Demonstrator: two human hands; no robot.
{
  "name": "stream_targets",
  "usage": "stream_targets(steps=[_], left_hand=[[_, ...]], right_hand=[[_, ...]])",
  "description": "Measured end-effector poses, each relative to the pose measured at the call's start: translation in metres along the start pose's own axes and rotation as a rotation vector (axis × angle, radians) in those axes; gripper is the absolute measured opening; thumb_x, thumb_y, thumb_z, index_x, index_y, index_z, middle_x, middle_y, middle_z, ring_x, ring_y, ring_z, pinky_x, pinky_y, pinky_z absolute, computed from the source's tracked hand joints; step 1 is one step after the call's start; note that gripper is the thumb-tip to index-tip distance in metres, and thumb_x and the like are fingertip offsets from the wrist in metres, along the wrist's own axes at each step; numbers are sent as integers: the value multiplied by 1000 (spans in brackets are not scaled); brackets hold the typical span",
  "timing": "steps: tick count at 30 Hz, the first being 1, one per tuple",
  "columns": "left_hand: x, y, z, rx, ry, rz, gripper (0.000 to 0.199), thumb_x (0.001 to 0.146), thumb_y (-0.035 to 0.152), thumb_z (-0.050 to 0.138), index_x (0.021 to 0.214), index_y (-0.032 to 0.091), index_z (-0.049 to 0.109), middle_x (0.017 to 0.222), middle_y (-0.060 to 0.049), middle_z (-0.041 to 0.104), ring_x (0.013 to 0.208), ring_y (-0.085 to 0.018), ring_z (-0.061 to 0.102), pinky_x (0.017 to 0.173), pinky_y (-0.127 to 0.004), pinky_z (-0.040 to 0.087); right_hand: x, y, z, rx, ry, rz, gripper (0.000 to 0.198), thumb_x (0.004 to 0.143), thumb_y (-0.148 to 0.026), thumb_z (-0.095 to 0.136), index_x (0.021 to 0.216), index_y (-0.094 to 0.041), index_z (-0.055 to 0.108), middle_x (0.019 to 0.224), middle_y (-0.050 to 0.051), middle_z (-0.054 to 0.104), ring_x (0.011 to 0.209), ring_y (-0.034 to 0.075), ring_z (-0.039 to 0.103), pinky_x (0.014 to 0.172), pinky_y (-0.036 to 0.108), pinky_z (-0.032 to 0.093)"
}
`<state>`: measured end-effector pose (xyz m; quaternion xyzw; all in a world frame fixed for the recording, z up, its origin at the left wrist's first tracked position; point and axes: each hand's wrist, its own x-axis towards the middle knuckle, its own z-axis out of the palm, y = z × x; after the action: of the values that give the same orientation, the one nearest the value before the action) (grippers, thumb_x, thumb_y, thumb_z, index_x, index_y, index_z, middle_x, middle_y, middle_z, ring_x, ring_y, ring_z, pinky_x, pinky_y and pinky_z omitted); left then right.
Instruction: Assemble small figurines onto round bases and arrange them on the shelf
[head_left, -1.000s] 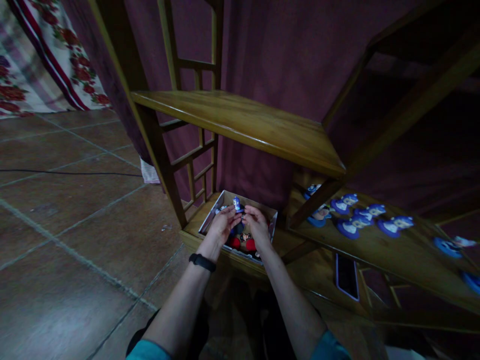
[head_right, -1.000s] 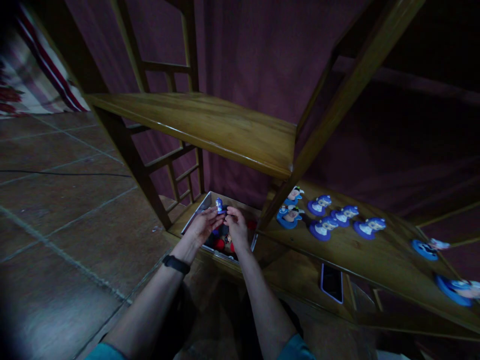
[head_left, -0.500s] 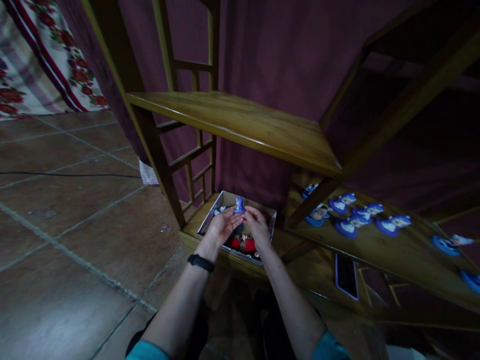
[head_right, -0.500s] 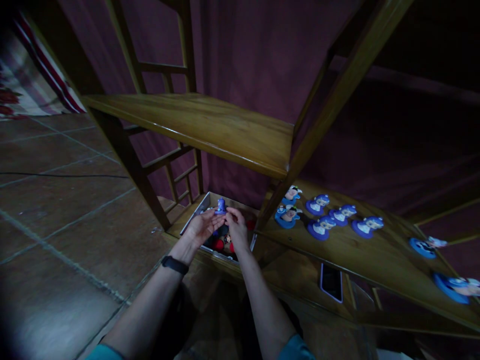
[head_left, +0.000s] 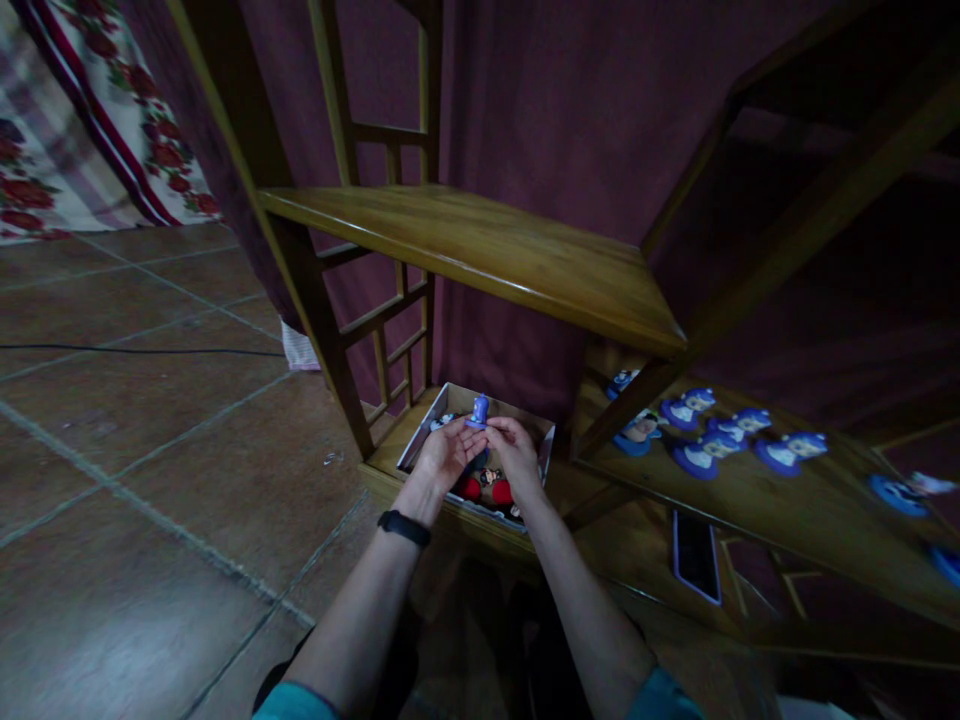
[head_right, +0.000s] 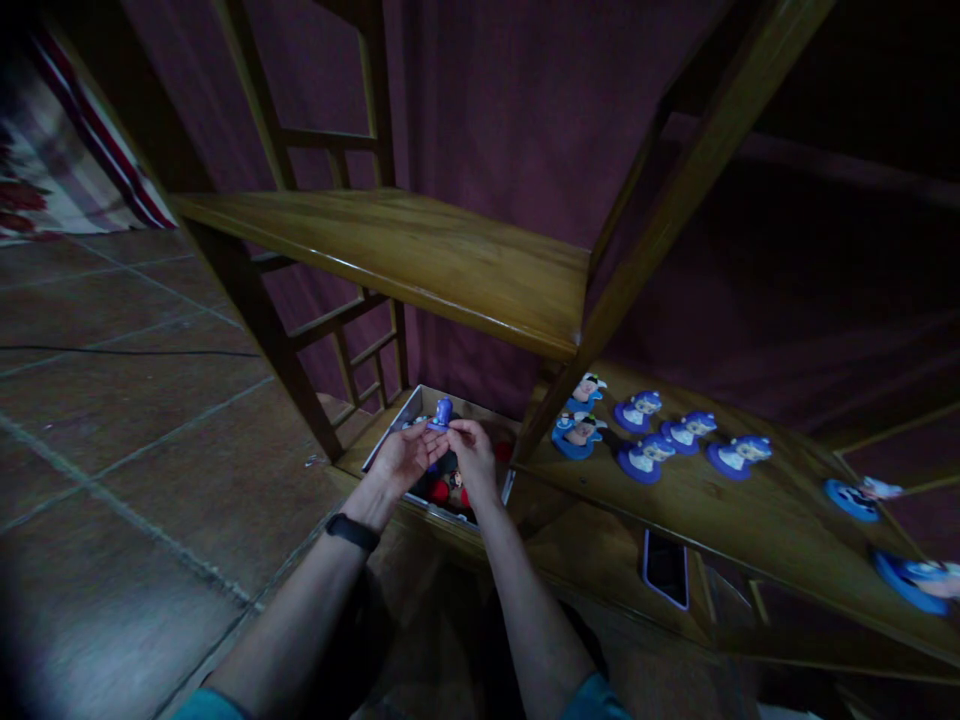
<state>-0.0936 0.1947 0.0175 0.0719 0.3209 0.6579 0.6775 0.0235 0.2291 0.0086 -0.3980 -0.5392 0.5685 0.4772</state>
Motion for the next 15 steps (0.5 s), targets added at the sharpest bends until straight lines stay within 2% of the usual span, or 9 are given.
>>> stream_targets(steps=[6, 15], left_hand=[[-3, 1, 1, -14, -9, -1, 14, 81, 17, 51, 91, 12, 60, 79, -10, 68, 71, -16, 66, 69, -29, 54], [-3, -2, 1, 82, 5, 170, 23, 74, 12, 62, 97, 13, 59, 85, -8, 67, 73, -14, 64, 72, -27, 52]], right_hand=[[-1, -3, 1, -2, -9, -17, 21, 70, -32, 59, 88, -21, 63, 88, 1, 66, 83, 16, 60, 78, 29, 48], [-4, -4, 7, 10, 26, -3, 25, 73, -34, 56, 94, -22, 64, 99, 3, 66, 92, 18, 60, 82, 33, 49]])
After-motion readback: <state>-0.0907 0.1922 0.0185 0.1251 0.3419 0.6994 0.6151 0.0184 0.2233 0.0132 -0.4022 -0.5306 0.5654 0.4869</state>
